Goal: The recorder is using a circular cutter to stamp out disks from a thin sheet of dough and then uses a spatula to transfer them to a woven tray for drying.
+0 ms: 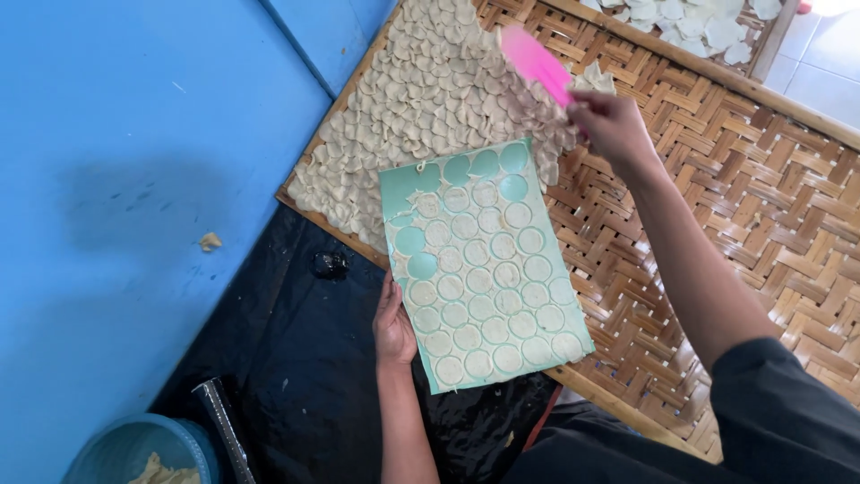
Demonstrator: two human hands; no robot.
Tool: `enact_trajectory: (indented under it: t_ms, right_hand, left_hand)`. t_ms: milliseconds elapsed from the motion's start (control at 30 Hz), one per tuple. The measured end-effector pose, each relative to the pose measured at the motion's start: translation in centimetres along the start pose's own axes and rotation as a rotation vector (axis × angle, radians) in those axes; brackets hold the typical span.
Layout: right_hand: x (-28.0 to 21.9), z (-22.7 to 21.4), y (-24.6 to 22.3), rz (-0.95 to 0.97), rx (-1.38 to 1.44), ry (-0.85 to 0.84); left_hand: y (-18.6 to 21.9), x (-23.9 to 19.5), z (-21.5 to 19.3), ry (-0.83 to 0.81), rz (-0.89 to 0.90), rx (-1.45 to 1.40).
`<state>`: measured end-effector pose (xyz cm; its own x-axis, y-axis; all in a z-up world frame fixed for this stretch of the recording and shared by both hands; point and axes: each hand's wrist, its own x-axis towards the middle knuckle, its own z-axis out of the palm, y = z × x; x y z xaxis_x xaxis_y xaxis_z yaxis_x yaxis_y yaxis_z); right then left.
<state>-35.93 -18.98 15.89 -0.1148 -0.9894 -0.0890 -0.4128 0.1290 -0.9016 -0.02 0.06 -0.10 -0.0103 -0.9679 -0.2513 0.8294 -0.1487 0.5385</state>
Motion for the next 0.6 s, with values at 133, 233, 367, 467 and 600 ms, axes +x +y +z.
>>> enact_trajectory:
  t_ms: [133,233,367,467,600]
  right_hand:
    - [9.0,1.6,1.6,-0.059,0.005,0.002]
    - [15.0,3.3,3.3,-0.130,0.018,0.046]
    - [20.1,5.1,3.7,-0.149,0.018,0.110]
    - [21.9,6.1,3.4,-0.137,0.028,0.117]
    - [23.2,6.7,3.4,-0.101,0.036,0.141]
  left_hand:
    - [-0.2,0.1,-0.3,-0.017,0.001,-0.007]
    - [-0.1,0.0,-0.1,-0.026,0.011,-0.003]
    - [0.0,0.1,0.1,-0.042,0.016,-0.015]
    - [-0.2,0.2,-0.5,-0.035,0.010,-0.019]
    - [-0.9,0.6,-1.8,0.001,0.003,-0.022]
